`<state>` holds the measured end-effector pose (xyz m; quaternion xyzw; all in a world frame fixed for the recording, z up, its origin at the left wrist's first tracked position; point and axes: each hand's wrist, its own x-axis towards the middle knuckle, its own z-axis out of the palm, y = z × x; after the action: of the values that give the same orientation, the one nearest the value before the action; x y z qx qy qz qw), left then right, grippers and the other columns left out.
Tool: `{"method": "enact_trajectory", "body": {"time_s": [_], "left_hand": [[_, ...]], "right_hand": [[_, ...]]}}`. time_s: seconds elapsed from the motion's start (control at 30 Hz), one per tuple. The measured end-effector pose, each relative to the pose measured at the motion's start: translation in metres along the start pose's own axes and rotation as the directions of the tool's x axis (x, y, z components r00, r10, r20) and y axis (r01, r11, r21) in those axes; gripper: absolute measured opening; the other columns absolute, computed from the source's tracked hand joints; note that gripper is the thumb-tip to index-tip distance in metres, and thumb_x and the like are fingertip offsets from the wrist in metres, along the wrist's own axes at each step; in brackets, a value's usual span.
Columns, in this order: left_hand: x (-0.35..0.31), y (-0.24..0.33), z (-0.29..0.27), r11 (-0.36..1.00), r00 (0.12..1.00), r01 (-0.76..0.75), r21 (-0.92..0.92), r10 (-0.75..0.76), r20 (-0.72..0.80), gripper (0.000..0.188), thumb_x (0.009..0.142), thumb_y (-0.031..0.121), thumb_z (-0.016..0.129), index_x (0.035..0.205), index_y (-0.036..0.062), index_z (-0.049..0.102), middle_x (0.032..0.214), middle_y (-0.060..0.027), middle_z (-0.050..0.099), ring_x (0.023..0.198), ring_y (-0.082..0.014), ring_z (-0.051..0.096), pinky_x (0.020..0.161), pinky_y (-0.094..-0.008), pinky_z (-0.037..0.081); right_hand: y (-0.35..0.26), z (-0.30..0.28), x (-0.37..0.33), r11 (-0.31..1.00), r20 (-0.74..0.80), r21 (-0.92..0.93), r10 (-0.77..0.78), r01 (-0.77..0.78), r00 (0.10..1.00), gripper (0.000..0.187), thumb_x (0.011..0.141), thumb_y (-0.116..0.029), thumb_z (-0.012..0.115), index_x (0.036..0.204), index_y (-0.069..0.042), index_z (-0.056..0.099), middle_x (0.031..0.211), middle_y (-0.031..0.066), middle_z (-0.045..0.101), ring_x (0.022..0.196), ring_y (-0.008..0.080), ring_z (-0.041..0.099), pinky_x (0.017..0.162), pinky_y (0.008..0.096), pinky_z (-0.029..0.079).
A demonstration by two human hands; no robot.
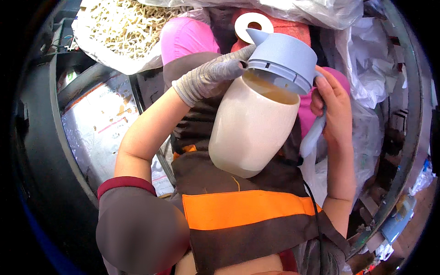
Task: The person assembles white plastic pitchers by inserting a yellow filter into the body, placing a gray lid on top, and securing it. They repeat this process for multiple units, placing finished pitchers on a nearby table.
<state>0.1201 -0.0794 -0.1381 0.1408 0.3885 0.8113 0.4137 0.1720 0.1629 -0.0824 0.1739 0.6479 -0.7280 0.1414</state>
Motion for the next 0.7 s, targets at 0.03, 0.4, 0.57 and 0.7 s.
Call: {"method": "enact_trajectory", "body": {"time_s": [0.03, 0.4, 0.57, 0.7], "left_hand": [[-0.003, -0.001, 0.002, 1.0, 0.999, 0.002, 0.017, -0.001, -0.043, 0.098, 0.068, 0.061, 0.067, 0.14, 0.0062, 0.03, 0.135, -0.0088, 0.043, 0.123, -0.0198, 0.042, 0.104, -0.0366, 0.033], [-0.008, -0.01, 0.007, 0.994, 0.967, 0.076, -0.077, -0.093, -0.237, 0.101, 0.067, 0.074, 0.059, 0.134, 0.0021, 0.038, 0.131, -0.0133, 0.047, 0.12, -0.0234, 0.046, 0.103, -0.0381, 0.036], [-0.006, -0.012, 0.004, 0.989, 0.962, 0.128, -0.075, -0.142, -0.231, 0.095, 0.068, 0.064, 0.067, 0.132, 0.0004, 0.04, 0.128, -0.0129, 0.05, 0.118, -0.0221, 0.048, 0.1, -0.0368, 0.04], [-0.007, -0.01, 0.011, 0.986, 0.973, 0.136, -0.098, -0.152, -0.174, 0.074, 0.076, 0.048, 0.068, 0.129, 0.0014, 0.043, 0.121, -0.0102, 0.054, 0.112, -0.0184, 0.052, 0.097, -0.0332, 0.041]], "right_hand": [[0.0, 0.002, 0.004, 1.0, -0.022, -0.026, 0.002, -0.003, 1.0, 0.031, 0.091, -0.019, 0.056, 0.117, -0.003, 0.057, 0.061, -0.0058, 0.042, 0.052, 0.0031, 0.037, 0.045, 0.0185, 0.029], [0.012, 0.002, 0.023, 0.976, 0.054, -0.142, -0.161, 0.167, 0.985, 0.027, 0.09, -0.02, 0.058, 0.112, -0.004, 0.062, 0.063, -0.0069, 0.046, 0.053, 0.0002, 0.034, 0.046, 0.0174, 0.025], [0.029, -0.003, 0.024, 0.885, 0.072, -0.324, -0.329, 0.334, 0.942, 0.027, 0.09, -0.02, 0.059, 0.112, -0.004, 0.062, 0.08, -0.0028, 0.058, 0.064, 0.0022, 0.045, 0.056, 0.0173, 0.036], [0.041, 0.0, 0.014, 0.84, 0.064, -0.406, -0.368, 0.361, 0.928, 0.026, 0.089, -0.02, 0.059, 0.111, -0.006, 0.062, 0.094, 0.0014, 0.064, 0.084, 0.0082, 0.057, 0.073, 0.022, 0.045]]}}
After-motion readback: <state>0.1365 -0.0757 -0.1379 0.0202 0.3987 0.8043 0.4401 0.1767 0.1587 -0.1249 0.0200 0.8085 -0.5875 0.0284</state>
